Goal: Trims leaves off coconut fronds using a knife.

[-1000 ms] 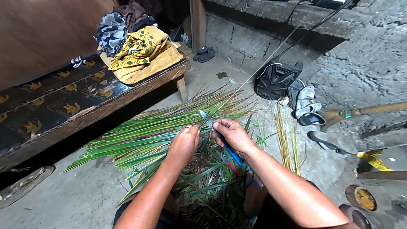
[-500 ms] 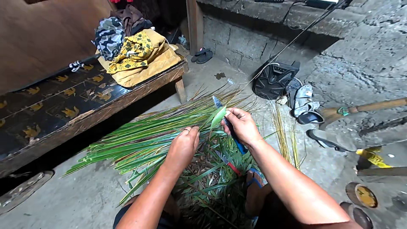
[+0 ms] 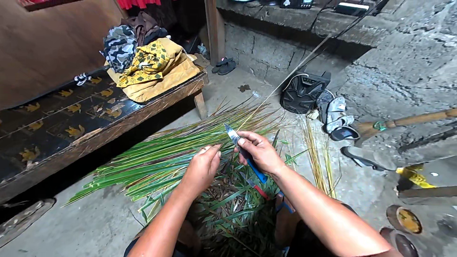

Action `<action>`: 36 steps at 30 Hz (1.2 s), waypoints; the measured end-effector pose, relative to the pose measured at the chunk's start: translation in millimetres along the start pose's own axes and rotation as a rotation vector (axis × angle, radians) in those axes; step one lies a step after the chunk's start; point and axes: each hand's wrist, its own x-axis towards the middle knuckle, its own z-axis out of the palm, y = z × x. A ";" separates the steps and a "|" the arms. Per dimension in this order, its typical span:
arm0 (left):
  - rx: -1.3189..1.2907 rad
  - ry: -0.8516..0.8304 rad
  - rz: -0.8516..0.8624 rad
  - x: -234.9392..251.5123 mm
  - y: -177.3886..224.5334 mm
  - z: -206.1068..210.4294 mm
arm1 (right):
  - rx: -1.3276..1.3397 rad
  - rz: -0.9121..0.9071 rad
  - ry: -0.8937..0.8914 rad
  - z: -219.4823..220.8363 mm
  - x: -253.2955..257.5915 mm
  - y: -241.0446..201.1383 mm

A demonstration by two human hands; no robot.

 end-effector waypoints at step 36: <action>0.145 0.160 0.014 0.4 -13.1 3.0 | 0.014 -0.015 0.176 -11.1 6.1 -12.1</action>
